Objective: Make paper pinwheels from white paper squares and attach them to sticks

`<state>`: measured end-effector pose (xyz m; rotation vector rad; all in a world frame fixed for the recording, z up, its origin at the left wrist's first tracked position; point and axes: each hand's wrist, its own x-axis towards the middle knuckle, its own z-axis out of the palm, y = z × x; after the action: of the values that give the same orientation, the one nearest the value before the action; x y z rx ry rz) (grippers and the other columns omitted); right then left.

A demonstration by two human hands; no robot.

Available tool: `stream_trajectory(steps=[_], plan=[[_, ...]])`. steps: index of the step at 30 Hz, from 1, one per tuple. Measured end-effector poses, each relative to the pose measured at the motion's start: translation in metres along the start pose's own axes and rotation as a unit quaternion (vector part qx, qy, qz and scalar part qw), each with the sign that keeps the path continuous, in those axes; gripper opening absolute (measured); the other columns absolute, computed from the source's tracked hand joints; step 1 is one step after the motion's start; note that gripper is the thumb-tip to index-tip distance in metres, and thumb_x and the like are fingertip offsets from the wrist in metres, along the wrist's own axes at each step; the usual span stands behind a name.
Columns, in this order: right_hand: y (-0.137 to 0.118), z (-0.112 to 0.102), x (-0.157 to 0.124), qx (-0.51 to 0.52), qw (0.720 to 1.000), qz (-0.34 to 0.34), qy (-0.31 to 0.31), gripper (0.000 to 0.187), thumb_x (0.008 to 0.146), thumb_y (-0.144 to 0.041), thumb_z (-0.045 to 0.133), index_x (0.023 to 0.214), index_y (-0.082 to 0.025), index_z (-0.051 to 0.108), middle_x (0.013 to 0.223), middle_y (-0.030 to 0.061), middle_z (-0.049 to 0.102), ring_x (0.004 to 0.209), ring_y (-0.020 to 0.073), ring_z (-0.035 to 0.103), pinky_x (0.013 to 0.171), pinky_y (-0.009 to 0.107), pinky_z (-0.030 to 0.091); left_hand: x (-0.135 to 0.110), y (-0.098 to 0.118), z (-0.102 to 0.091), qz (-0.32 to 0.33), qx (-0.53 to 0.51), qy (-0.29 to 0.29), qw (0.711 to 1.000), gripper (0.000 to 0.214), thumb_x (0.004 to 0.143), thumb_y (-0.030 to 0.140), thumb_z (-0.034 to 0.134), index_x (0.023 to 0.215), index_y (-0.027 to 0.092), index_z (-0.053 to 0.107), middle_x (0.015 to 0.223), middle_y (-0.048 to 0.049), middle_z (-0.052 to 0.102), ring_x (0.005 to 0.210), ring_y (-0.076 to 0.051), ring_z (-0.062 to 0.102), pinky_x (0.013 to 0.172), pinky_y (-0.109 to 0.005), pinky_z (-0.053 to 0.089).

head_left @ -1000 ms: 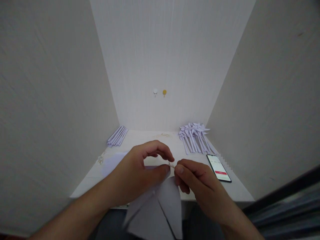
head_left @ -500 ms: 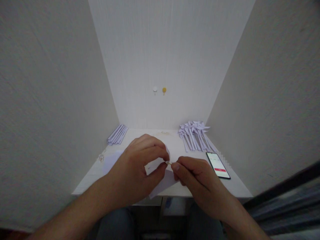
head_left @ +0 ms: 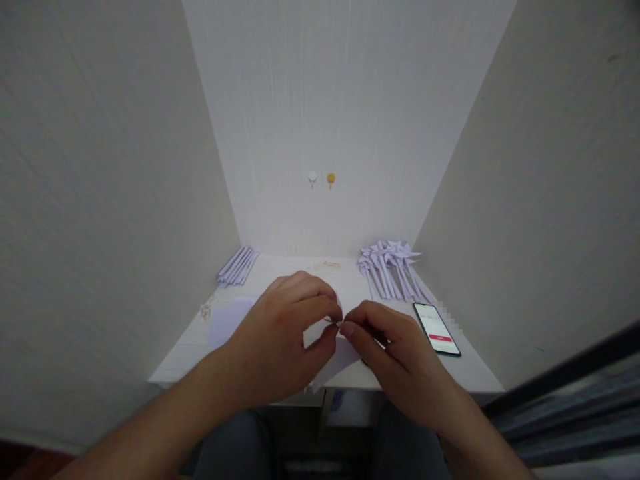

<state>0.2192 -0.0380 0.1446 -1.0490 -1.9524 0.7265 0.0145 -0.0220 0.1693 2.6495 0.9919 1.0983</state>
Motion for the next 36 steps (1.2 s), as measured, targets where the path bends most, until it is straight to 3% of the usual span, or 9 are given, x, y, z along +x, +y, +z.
stream_trajectory(steps=[8, 12, 16, 21, 23, 26, 29, 32, 36], plan=[[0.011, 0.004, 0.001, 0.098, 0.995, 0.034, -0.005, 0.029, 0.103, -0.035, 0.061, 0.078, -0.02, 0.063, 0.068, -0.0039, 0.054, 0.063, 0.0131, 0.045, 0.059, 0.027, 0.035, -0.001, 0.002, 0.0, -0.016, -0.028, -0.037, 0.999, 0.019, 0.082, 0.007, 0.065, 0.095, 0.019, 0.07, 0.101, -0.0072, 0.073, 0.099, -0.025, 0.064, 0.09, -0.042, 0.047], [0.039, 0.008, -0.004, 0.231, 0.971, 0.054, 0.019, 0.032, 0.101, -0.044, 0.063, 0.079, -0.02, 0.065, 0.067, -0.0032, 0.055, 0.063, 0.0139, 0.047, 0.06, 0.027, 0.037, -0.006, -0.031, 0.003, -0.087, -0.188, 0.003, 0.978, 0.03, 0.083, 0.02, 0.074, 0.113, 0.022, 0.071, 0.117, -0.0081, 0.072, 0.114, -0.026, 0.063, 0.103, -0.041, 0.045], [0.063, 0.013, -0.007, 0.3, 0.953, 0.036, 0.037, 0.036, 0.099, -0.051, 0.066, 0.079, -0.02, 0.066, 0.071, -0.001, 0.057, 0.065, 0.0153, 0.049, 0.061, 0.029, 0.04, -0.017, -0.073, 0.044, -0.342, -0.412, 0.096, 0.839, 0.04, 0.082, 0.048, 0.077, 0.109, 0.019, 0.072, 0.118, -0.0112, 0.075, 0.123, -0.03, 0.062, 0.105, -0.043, 0.043], [0.072, 0.015, -0.01, 0.303, 0.952, 0.027, 0.042, 0.035, 0.101, -0.05, 0.065, 0.082, -0.021, 0.066, 0.075, 0.0003, 0.057, 0.067, 0.0169, 0.051, 0.064, 0.031, 0.042, -0.032, -0.066, 0.105, -0.375, -0.53, 0.045, 0.759, 0.057, 0.084, 0.07, 0.062, 0.104, 0.018, 0.072, 0.103, -0.0149, 0.08, 0.1, -0.032, 0.073, 0.083, -0.045, 0.055], [0.073, 0.015, -0.011, 0.296, 0.953, 0.03, 0.047, 0.035, 0.101, -0.051, 0.064, 0.082, -0.021, 0.065, 0.074, -0.0003, 0.056, 0.067, 0.0171, 0.051, 0.065, 0.032, 0.042, -0.033, -0.054, 0.112, -0.368, -0.555, 0.058, 0.743, 0.046, 0.078, 0.061, 0.075, 0.095, 0.018, 0.071, 0.089, -0.0092, 0.077, 0.085, -0.025, 0.072, 0.077, -0.038, 0.054], [0.071, 0.012, -0.013, 0.273, 0.96, 0.039, 0.054, 0.035, 0.102, -0.05, 0.063, 0.081, -0.021, 0.064, 0.072, -0.0008, 0.056, 0.067, 0.0172, 0.05, 0.066, 0.032, 0.042, -0.03, -0.044, 0.105, -0.364, -0.557, 0.09, 0.741, 0.033, 0.072, 0.04, 0.087, 0.089, 0.018, 0.069, 0.076, -0.0003, 0.069, 0.068, -0.015, 0.062, 0.068, -0.028, 0.047], [0.067, 0.008, -0.016, 0.239, 0.968, 0.044, 0.056, 0.035, 0.102, -0.048, 0.063, 0.08, -0.021, 0.065, 0.071, -0.0007, 0.056, 0.068, 0.0173, 0.05, 0.065, 0.032, 0.041, -0.026, -0.041, 0.092, -0.343, -0.542, 0.106, 0.76, 0.038, 0.074, 0.03, 0.087, 0.107, 0.019, 0.073, 0.081, 0.0013, 0.068, 0.07, -0.013, 0.059, 0.066, -0.025, 0.044], [0.064, 0.006, -0.017, 0.218, 0.973, 0.05, 0.053, 0.035, 0.103, -0.047, 0.062, 0.08, -0.021, 0.065, 0.073, -0.0007, 0.056, 0.069, 0.0171, 0.05, 0.065, 0.032, 0.04, -0.023, -0.038, 0.082, -0.319, -0.483, 0.105, 0.809, 0.037, 0.078, 0.025, 0.081, 0.114, 0.02, 0.074, 0.088, -0.0002, 0.068, 0.077, -0.015, 0.061, 0.069, -0.027, 0.047], [0.057, 0.005, -0.015, 0.188, 0.979, 0.058, 0.051, 0.032, 0.104, -0.046, 0.061, 0.084, -0.021, 0.065, 0.076, -0.0013, 0.055, 0.07, 0.0166, 0.05, 0.065, 0.031, 0.039, -0.021, -0.03, 0.069, -0.274, -0.366, 0.086, 0.885, 0.012, 0.091, 0.025, 0.067, 0.095, 0.02, 0.078, 0.096, -0.0045, 0.072, 0.089, -0.019, 0.065, 0.078, -0.031, 0.048]])
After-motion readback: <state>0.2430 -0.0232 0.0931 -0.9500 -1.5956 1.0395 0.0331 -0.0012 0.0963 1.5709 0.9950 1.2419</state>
